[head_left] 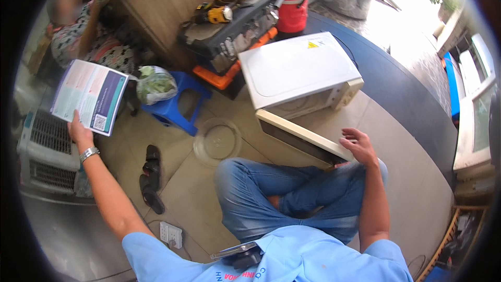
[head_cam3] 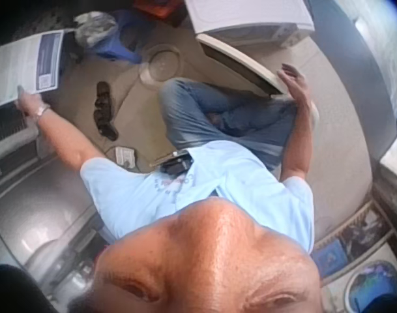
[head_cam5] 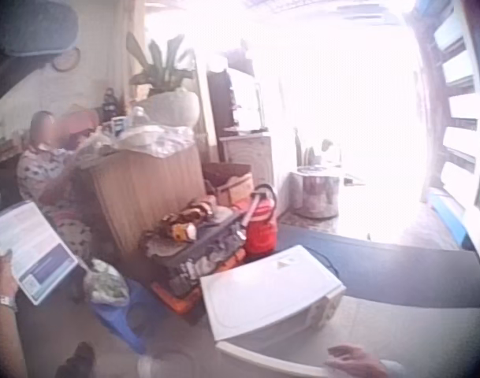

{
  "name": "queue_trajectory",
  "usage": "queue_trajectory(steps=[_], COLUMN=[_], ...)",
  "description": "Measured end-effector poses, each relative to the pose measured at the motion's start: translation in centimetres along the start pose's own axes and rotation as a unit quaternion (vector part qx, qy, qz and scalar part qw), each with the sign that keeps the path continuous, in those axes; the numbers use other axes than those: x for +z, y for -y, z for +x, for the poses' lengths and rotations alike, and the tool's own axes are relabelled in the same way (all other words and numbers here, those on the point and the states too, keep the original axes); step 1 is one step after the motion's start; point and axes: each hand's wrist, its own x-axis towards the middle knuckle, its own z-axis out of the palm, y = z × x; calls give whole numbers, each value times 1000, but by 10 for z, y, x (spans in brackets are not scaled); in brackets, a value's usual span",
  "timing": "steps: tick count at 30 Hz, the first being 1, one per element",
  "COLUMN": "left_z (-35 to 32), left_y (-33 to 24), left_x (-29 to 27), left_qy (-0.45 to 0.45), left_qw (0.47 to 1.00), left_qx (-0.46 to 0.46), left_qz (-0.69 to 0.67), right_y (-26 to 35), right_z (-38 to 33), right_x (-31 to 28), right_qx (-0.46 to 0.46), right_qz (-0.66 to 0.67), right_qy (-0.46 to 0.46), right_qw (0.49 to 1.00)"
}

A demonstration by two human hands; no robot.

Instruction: The person sits on the floor and uses a cordless drill to remove screws from the casing of a white appliance. They remove the side panel to expose the internal components.

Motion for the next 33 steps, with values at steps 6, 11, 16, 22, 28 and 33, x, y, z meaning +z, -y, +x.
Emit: queue_trajectory(steps=[6,11,16,22,28,33], left_z=[-16,4,0,-7,-2,5], left_y=[0,5,-4,-16,-23,-20], left_x=[27,17,24,36,44,46], left_qy=[18,19,15,-2,-1,7], left_qw=[996,995,995,992,992,996], left_qx=[-23,-13,1,25,43,39], left_qz=[83,95,103,127,122,79], right_y=[16,34,21,21,7,-3], right_z=[-6,-14,-14,-15,-14,-5], right_x=[9,9,12,14,16,16], right_qx=[34,66,54,46,9,-53], right_qz=[-59,-19,-4,-20,-20,-139], right_qy=[126,163,164,133,72,-36], right_qw=[990,984,985,990,997,988])
